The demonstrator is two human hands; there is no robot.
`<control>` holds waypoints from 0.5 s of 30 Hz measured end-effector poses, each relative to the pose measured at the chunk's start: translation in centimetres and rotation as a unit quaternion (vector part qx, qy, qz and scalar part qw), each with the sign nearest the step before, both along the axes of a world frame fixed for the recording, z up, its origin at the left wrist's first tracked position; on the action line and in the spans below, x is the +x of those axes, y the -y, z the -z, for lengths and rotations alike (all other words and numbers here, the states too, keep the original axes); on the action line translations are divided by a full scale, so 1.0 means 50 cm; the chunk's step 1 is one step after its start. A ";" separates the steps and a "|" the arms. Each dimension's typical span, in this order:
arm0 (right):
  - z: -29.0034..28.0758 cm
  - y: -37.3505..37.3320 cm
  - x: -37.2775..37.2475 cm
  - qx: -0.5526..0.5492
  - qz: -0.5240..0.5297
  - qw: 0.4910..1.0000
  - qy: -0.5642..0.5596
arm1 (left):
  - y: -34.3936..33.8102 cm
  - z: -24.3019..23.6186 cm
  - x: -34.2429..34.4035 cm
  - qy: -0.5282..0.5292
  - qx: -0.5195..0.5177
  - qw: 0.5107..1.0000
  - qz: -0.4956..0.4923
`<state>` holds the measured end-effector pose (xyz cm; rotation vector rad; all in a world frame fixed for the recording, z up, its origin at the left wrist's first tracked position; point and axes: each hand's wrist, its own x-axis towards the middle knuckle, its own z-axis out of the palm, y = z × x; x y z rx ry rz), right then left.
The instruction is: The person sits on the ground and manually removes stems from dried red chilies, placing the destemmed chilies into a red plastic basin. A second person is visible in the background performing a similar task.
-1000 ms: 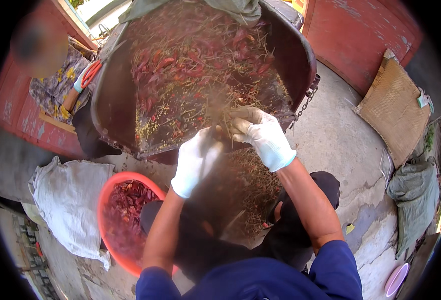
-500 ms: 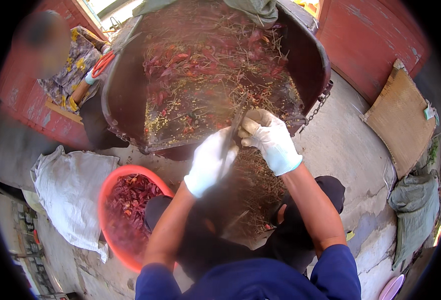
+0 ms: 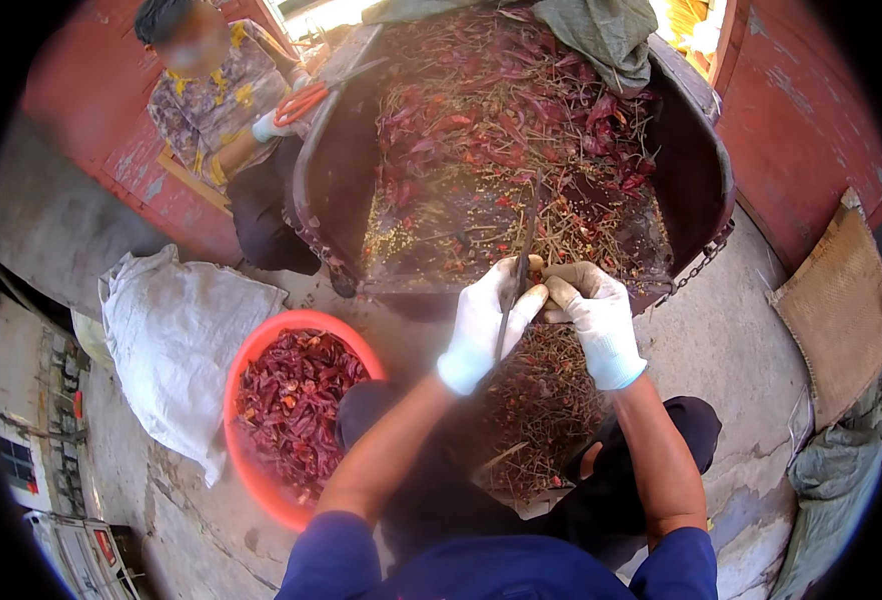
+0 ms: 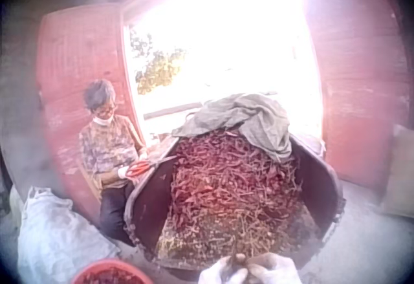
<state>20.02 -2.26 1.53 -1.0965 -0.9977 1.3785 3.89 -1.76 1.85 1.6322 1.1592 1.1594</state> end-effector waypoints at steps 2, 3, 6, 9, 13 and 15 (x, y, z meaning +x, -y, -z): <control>0.006 0.003 0.000 -0.019 -0.002 1.000 -0.019 | -0.005 0.018 0.009 0.028 -0.017 0.999 -0.004; 0.002 0.005 -0.003 -0.010 -0.016 0.999 -0.031 | -0.007 0.021 0.006 0.053 -0.040 0.998 0.001; 0.016 0.005 -0.003 -0.016 -0.052 0.998 -0.030 | -0.007 0.032 -0.005 0.057 -0.029 0.998 -0.003; 0.013 0.005 -0.009 -0.044 -0.061 0.995 -0.066 | -0.014 0.042 -0.014 0.034 0.010 0.999 -0.018; -0.008 0.008 -0.020 -0.033 -0.067 0.997 0.023 | -0.021 0.033 -0.021 0.035 -0.003 0.998 -0.052; -0.004 0.006 -0.013 -0.041 -0.080 0.993 0.075 | -0.023 0.030 -0.024 -0.001 0.005 0.998 -0.061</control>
